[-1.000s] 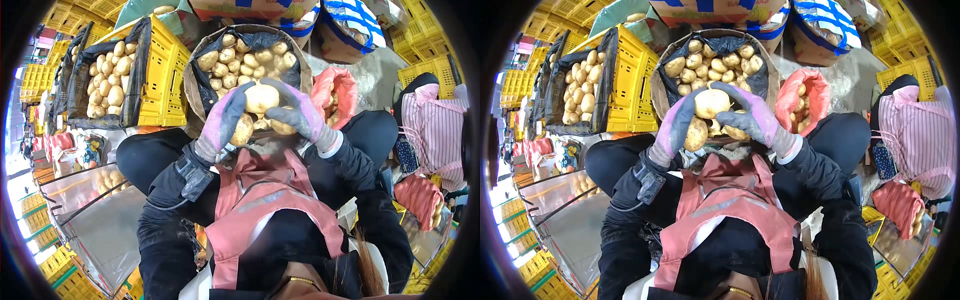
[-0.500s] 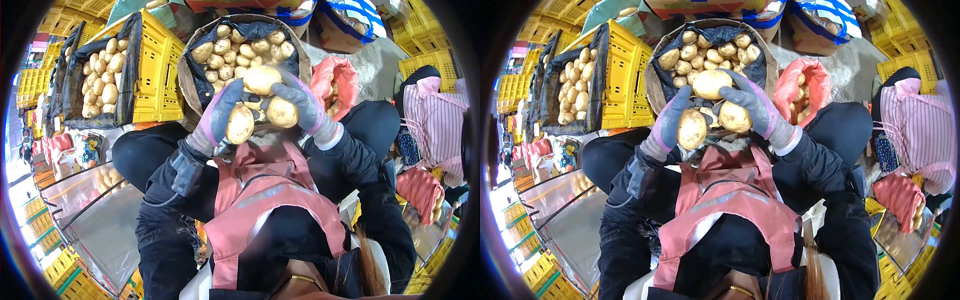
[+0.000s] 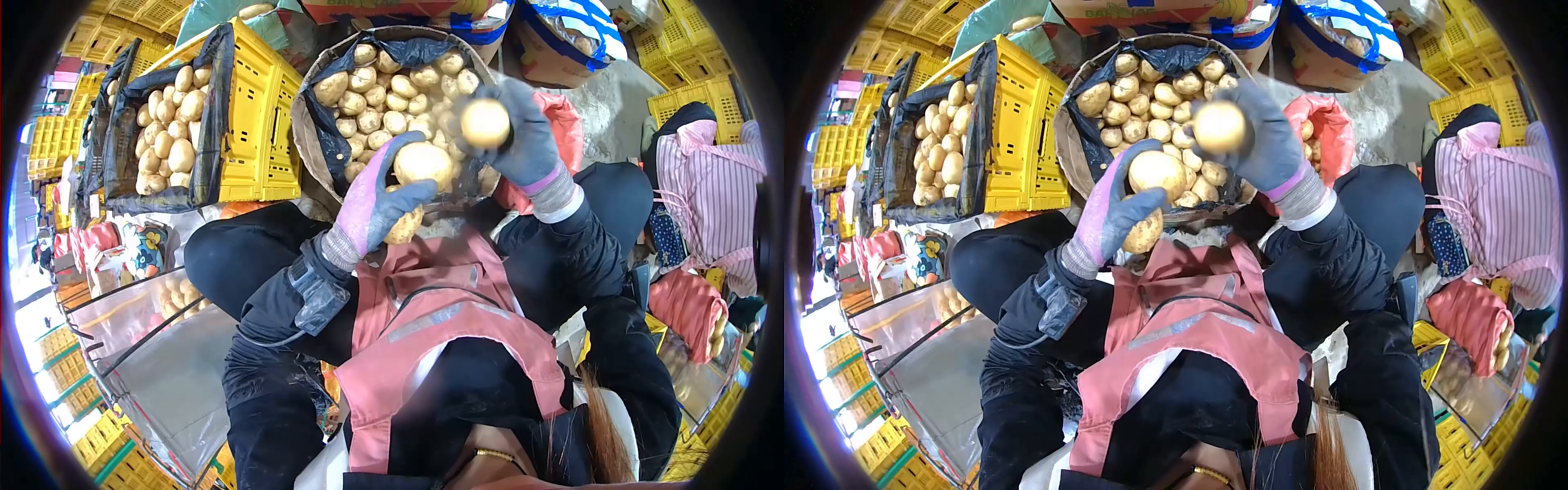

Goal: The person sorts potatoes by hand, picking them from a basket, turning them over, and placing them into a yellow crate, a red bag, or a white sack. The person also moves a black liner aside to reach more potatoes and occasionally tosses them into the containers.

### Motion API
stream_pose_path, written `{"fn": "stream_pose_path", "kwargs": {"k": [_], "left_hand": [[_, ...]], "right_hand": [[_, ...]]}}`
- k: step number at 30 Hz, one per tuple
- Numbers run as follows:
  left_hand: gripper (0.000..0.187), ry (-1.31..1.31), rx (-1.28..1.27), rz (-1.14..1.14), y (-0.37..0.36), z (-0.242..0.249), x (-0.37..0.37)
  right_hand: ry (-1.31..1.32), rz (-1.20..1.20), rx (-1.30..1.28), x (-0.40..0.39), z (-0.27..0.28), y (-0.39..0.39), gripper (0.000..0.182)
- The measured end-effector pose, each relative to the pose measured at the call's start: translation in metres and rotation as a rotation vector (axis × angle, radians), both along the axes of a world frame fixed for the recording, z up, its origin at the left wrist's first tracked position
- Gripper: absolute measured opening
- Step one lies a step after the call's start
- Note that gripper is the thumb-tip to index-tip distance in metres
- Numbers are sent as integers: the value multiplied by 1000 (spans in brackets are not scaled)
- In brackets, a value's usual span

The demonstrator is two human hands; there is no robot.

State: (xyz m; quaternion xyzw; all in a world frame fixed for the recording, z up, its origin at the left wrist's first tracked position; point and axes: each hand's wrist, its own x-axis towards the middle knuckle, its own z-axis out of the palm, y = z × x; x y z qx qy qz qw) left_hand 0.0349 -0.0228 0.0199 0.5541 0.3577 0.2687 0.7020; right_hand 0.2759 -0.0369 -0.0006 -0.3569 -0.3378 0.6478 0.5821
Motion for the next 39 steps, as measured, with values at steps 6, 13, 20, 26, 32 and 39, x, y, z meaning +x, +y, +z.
{"fn": "stream_pose_path", "kwargs": {"k": [6,13,20,26,32,39], "left_hand": [[43,57,139,-16,4,-18,-16],[45,-510,-407,334,32,-32,-31],[59,-610,-379,273,26,-7,-21],[70,88,106,5,10,17,-16],[49,16,-75,82,16,20,-28],[50,-62,60,69,23,-8,-39]], "right_hand": [[78,449,-447,-47,17,-32,48],[365,455,-443,-44,3,-27,57],[792,307,-496,-62,-11,-25,60],[634,148,-380,-52,-6,-21,65],[612,146,-422,-57,-2,-22,70],[99,85,-8,-68,5,-33,67]]}}
